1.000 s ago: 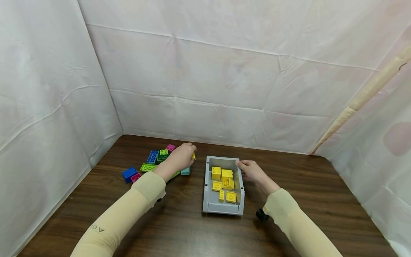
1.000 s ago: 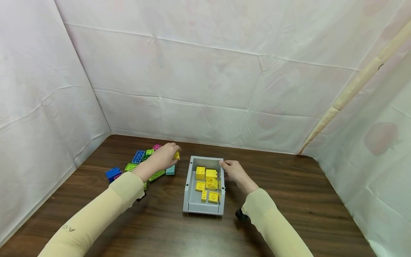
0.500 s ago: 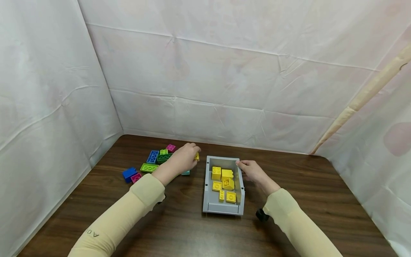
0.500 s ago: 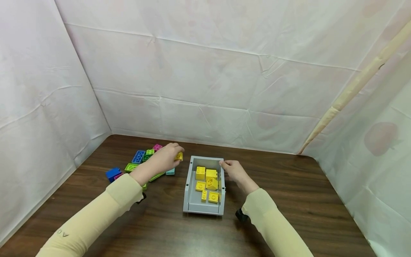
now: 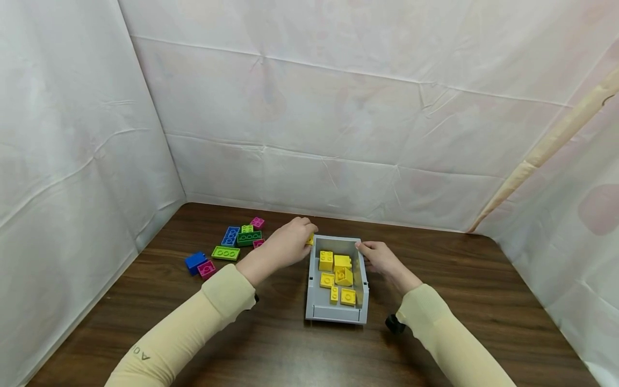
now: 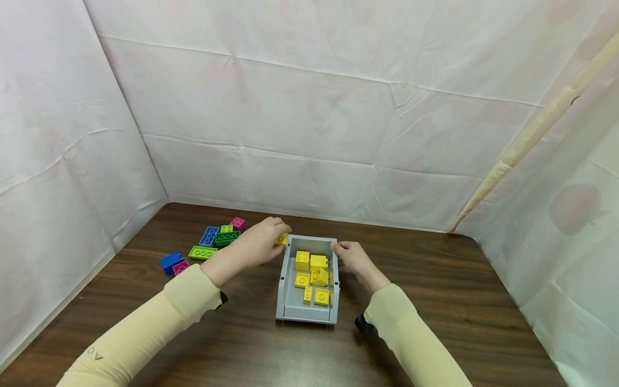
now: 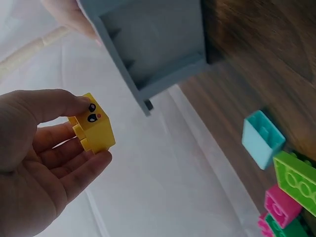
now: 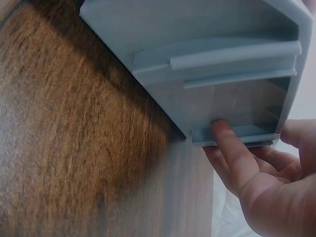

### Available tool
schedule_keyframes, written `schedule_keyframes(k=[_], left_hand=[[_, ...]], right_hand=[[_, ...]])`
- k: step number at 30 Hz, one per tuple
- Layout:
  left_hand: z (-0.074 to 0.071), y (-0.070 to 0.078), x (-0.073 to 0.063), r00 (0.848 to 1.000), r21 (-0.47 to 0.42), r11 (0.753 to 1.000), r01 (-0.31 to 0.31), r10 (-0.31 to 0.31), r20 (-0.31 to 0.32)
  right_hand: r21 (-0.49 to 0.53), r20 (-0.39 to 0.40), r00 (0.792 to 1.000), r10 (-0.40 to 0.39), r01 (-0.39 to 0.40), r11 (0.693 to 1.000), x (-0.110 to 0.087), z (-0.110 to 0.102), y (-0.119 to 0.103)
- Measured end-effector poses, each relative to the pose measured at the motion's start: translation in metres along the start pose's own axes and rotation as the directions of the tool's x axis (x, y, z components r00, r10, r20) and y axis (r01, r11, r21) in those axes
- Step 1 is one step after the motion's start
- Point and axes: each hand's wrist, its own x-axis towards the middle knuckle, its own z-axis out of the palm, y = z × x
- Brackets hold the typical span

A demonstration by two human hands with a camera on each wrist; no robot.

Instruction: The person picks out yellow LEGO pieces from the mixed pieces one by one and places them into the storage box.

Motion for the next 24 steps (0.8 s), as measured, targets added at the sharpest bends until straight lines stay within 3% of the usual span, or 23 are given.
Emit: schedule_keyframes(k=[13, 24], left_hand=[[-0.002, 0.024, 0.001, 0.995, 0.024, 0.996, -0.081, 0.080, 0.053], [0.000, 0.045, -0.001, 0.986, 0.033, 0.995, -0.092, 0.087, 0.145]], right_hand=[[0.019, -0.001, 1.000, 0.004, -0.003, 1.000, 0.002, 0.000, 0.001], [0.040, 0.004, 1.000, -0.003, 0.003, 0.999, 0.001, 0.000, 0.001]])
